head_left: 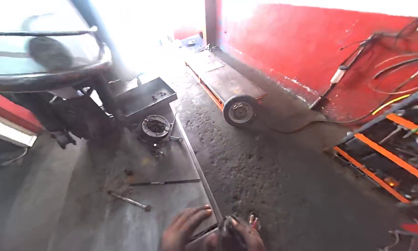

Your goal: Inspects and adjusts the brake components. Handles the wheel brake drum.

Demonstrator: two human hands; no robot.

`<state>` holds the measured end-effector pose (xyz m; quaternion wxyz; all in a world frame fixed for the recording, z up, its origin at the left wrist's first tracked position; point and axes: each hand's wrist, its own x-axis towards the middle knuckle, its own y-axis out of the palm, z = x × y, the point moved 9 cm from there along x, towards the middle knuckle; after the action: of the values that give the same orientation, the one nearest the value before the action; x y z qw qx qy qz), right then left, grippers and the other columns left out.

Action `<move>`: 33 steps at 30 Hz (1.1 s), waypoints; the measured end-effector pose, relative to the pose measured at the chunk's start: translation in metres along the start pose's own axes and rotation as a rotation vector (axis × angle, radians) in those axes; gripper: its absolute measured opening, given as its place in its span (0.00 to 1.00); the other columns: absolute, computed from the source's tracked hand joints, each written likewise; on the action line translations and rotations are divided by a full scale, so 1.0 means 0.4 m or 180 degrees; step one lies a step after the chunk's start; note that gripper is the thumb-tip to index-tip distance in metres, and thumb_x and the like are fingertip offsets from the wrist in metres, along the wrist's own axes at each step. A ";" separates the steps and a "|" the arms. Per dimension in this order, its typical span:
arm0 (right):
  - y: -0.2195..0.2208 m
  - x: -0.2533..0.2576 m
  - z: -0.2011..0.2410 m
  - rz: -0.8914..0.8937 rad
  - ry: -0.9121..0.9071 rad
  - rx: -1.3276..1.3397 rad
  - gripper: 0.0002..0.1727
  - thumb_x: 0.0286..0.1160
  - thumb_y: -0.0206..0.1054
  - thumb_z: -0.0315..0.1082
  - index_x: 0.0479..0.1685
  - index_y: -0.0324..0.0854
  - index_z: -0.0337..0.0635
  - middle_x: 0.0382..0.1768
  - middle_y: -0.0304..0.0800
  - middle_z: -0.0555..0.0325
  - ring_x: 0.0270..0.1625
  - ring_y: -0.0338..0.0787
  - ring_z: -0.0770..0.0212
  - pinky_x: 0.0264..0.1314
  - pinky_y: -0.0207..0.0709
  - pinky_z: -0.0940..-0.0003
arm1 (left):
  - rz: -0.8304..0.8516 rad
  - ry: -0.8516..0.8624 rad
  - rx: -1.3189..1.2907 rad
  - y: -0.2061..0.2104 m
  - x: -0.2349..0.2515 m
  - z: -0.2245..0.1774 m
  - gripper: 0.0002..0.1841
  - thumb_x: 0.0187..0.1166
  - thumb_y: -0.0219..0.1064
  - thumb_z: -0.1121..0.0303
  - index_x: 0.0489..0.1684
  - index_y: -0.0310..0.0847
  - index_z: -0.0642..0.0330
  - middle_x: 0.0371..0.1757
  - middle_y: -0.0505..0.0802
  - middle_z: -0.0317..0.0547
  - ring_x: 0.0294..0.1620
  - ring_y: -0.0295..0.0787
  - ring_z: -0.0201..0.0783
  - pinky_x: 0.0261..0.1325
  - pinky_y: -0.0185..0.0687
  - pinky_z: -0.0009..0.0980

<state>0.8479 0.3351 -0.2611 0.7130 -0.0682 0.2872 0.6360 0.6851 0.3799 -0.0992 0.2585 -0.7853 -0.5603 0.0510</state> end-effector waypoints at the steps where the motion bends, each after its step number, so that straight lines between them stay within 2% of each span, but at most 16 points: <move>1: -0.024 0.029 0.036 0.0124 0.0256 0.0241 0.20 0.93 0.40 0.35 0.58 0.79 0.35 0.35 0.90 0.64 0.36 0.90 0.71 0.41 0.87 0.70 | 0.0084 -0.0068 0.0213 0.090 0.026 -0.003 0.25 0.82 0.68 0.56 0.63 0.85 0.73 0.68 0.89 0.65 0.74 0.83 0.56 0.78 0.73 0.53; 2: -0.047 0.055 0.078 0.0330 0.0441 0.0547 0.24 0.95 0.34 0.38 0.54 0.79 0.40 0.35 0.92 0.65 0.37 0.91 0.71 0.43 0.87 0.70 | 0.0155 -0.0155 0.0369 0.184 0.063 -0.001 0.30 0.81 0.68 0.52 0.69 0.82 0.71 0.74 0.84 0.68 0.80 0.75 0.65 0.81 0.65 0.62; 4: -0.080 0.094 0.163 0.0808 0.0607 0.1221 0.31 0.96 0.28 0.47 0.48 0.81 0.49 0.36 0.93 0.66 0.39 0.92 0.71 0.45 0.88 0.70 | 0.0007 -0.0214 0.0654 0.346 0.143 0.034 0.32 0.83 0.63 0.49 0.76 0.77 0.68 0.79 0.79 0.68 0.83 0.69 0.69 0.83 0.59 0.66; 7: -0.135 0.164 0.244 0.1105 0.0522 0.1406 0.30 0.95 0.31 0.53 0.49 0.82 0.51 0.36 0.93 0.66 0.40 0.92 0.72 0.46 0.87 0.72 | -0.0862 0.0289 0.1039 0.447 0.244 0.098 0.19 0.87 0.57 0.61 0.64 0.87 0.63 0.64 0.91 0.60 0.67 0.88 0.54 0.72 0.82 0.47; 9: -0.166 0.199 0.284 0.1248 0.0326 0.0488 0.23 0.95 0.37 0.44 0.64 0.75 0.43 0.47 0.92 0.65 0.50 0.91 0.73 0.59 0.85 0.71 | -0.0950 0.0371 0.1084 0.452 0.306 0.116 0.16 0.84 0.58 0.70 0.60 0.89 0.63 0.60 0.92 0.62 0.60 0.92 0.53 0.64 0.88 0.41; 11: -0.178 0.232 0.297 0.1637 0.0173 -0.0612 0.30 0.92 0.47 0.41 0.86 0.58 0.28 0.69 0.83 0.51 0.65 0.88 0.68 0.72 0.82 0.68 | -0.0956 -0.0167 0.0982 0.428 0.346 0.162 0.15 0.80 0.60 0.74 0.58 0.91 0.63 0.57 0.93 0.61 0.55 0.95 0.53 0.58 0.91 0.43; 12: -0.181 0.254 0.297 0.1716 0.0163 -0.0925 0.32 0.91 0.51 0.40 0.87 0.57 0.26 0.72 0.81 0.45 0.66 0.88 0.65 0.70 0.83 0.66 | -0.1014 -0.0569 0.0830 0.408 0.352 0.199 0.15 0.82 0.60 0.73 0.56 0.92 0.63 0.54 0.94 0.57 0.52 0.95 0.48 0.56 0.91 0.42; 13: -0.183 0.279 0.298 0.1724 0.0199 -0.1035 0.31 0.90 0.52 0.39 0.85 0.60 0.26 0.69 0.84 0.44 0.63 0.90 0.63 0.67 0.85 0.65 | -0.1119 -0.0971 0.0597 0.387 0.353 0.237 0.15 0.85 0.59 0.69 0.52 0.92 0.65 0.48 0.95 0.54 0.47 0.94 0.43 0.54 0.90 0.39; 15: -0.183 0.349 0.296 0.1683 0.0532 -0.0926 0.28 0.91 0.50 0.38 0.83 0.62 0.30 0.66 0.86 0.45 0.60 0.92 0.58 0.62 0.88 0.60 | -0.1346 -0.1396 0.0427 0.361 0.371 0.274 0.22 0.89 0.58 0.57 0.35 0.91 0.67 0.31 0.93 0.48 0.33 0.90 0.36 0.42 0.87 0.35; 17: -0.169 0.423 0.287 0.1744 0.0937 -0.0807 0.29 0.91 0.46 0.44 0.83 0.62 0.35 0.61 0.87 0.49 0.57 0.92 0.57 0.57 0.90 0.56 | -0.1441 -0.1383 0.0706 0.365 0.411 0.269 0.28 0.88 0.57 0.52 0.22 0.86 0.66 0.20 0.88 0.47 0.23 0.86 0.38 0.30 0.82 0.38; 19: -0.139 0.492 0.294 0.1850 0.1138 -0.0900 0.26 0.92 0.44 0.44 0.77 0.67 0.37 0.53 0.90 0.54 0.51 0.93 0.60 0.53 0.91 0.59 | -0.1748 -0.1454 0.1189 0.348 0.442 0.291 0.30 0.87 0.57 0.50 0.14 0.82 0.63 0.14 0.83 0.44 0.17 0.82 0.40 0.22 0.77 0.39; 21: -0.103 0.564 0.326 0.1901 0.1068 -0.1243 0.22 0.93 0.46 0.39 0.72 0.73 0.35 0.52 0.93 0.52 0.50 0.95 0.61 0.51 0.89 0.64 | -0.1860 -0.2235 0.1374 0.273 0.437 0.361 0.26 0.84 0.59 0.53 0.23 0.88 0.66 0.23 0.90 0.53 0.28 0.92 0.50 0.35 0.86 0.50; 23: -0.069 0.627 0.353 0.2046 0.0941 -0.1513 0.18 0.92 0.48 0.36 0.66 0.77 0.34 0.46 0.95 0.55 0.46 0.95 0.63 0.49 0.89 0.67 | -0.1833 -0.3388 0.1185 0.174 0.368 0.455 0.26 0.88 0.57 0.52 0.38 0.91 0.69 0.42 0.94 0.62 0.50 0.93 0.60 0.57 0.83 0.59; 25: -0.025 0.706 0.367 0.2237 0.0859 -0.1776 0.16 0.91 0.52 0.33 0.62 0.80 0.33 0.42 0.95 0.56 0.44 0.95 0.65 0.48 0.89 0.68 | -0.2141 -0.4172 0.1154 0.054 0.272 0.530 0.31 0.89 0.55 0.46 0.47 0.91 0.71 0.53 0.92 0.67 0.60 0.89 0.65 0.66 0.78 0.63; 29: 0.042 0.816 0.349 0.2381 0.1022 -0.2363 0.12 0.88 0.57 0.28 0.58 0.80 0.31 0.41 0.93 0.54 0.41 0.93 0.65 0.44 0.87 0.70 | -0.2227 -0.5615 0.0905 -0.075 0.090 0.584 0.26 0.87 0.62 0.50 0.54 0.86 0.72 0.59 0.89 0.70 0.66 0.85 0.66 0.68 0.75 0.63; 33: 0.154 0.836 0.320 0.3029 0.1125 -0.2581 0.11 0.85 0.59 0.27 0.57 0.81 0.32 0.41 0.92 0.55 0.39 0.92 0.68 0.43 0.86 0.72 | -0.2157 -0.6037 0.0570 -0.107 0.039 0.649 0.22 0.84 0.66 0.57 0.63 0.83 0.68 0.64 0.88 0.68 0.70 0.83 0.64 0.69 0.75 0.63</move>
<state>0.8396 0.6956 -0.3047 0.2130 -0.3009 0.1361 0.9196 0.5582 0.4948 -0.2995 -0.2346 -0.1980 -0.7221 0.6199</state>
